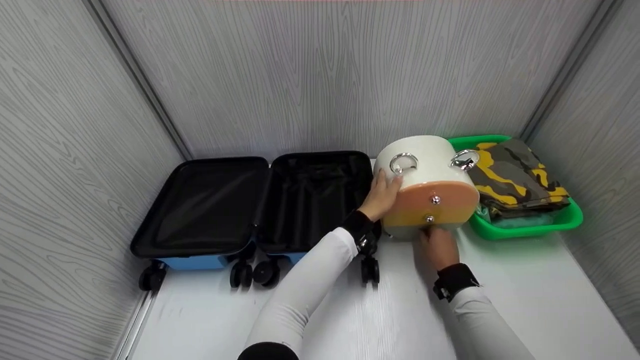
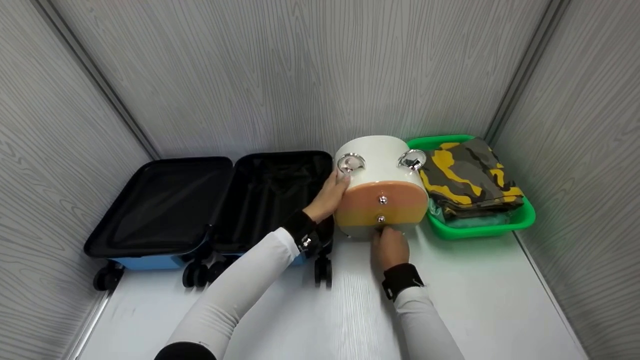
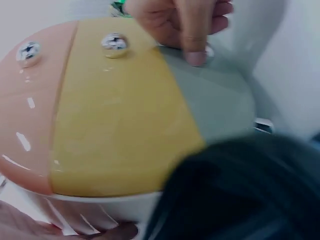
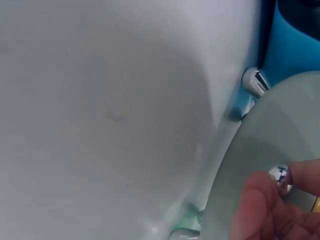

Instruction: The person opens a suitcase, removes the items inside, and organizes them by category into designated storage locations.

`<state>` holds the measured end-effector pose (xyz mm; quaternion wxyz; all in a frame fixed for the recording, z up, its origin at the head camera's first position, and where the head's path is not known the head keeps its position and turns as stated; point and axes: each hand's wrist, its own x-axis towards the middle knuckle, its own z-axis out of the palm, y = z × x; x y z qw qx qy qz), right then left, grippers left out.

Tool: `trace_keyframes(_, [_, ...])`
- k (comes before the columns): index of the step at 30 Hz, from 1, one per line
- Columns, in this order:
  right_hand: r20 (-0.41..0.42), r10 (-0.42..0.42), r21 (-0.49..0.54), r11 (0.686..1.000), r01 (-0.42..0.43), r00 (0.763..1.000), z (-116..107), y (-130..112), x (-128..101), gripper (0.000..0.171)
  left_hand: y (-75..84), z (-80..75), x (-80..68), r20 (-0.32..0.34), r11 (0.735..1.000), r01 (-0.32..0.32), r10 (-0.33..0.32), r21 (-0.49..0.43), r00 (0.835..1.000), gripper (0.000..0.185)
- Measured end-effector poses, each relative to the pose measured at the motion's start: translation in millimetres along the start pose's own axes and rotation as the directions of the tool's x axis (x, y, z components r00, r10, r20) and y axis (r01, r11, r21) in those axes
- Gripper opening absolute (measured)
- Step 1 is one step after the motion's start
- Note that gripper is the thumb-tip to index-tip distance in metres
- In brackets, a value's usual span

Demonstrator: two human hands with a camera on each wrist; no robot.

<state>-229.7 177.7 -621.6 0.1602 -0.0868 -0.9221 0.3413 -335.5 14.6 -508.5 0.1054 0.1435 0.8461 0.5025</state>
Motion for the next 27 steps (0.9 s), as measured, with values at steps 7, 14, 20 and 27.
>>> trace_keyframes(7, [0.034, 0.064, -0.012, 0.998, -0.064, 0.997, 8.3, -3.6, 19.5, 0.023, -18.1, -11.1, -14.0, 0.003, 0.997, -0.001, 0.002, -0.072, 1.0, 0.079])
trace_keyframes(14, [0.005, 0.08, -0.036, 0.996, -0.08, 0.997, 6.6, 2.3, 37.5, 0.025, -22.5, -18.0, -48.8, 0.041, 0.994, -0.081, 0.084, -0.072, 0.996, 0.074])
trace_keyframes(20, [-0.026, 0.072, -0.019, 0.997, -0.072, 0.997, -8.2, 1.6, 32.5, 0.028, -27.4, -42.3, -87.1, 0.021, 0.979, -0.182, 0.181, 0.093, 0.983, 0.063])
trace_keyframes(27, [-0.218, 0.005, 0.007, 1.0, -0.004, 0.976, -40.2, -16.3, 13.0, 0.031, -53.5, -77.5, -113.9, -0.102, 0.895, -0.237, 0.294, 0.378, 0.95, 0.064])
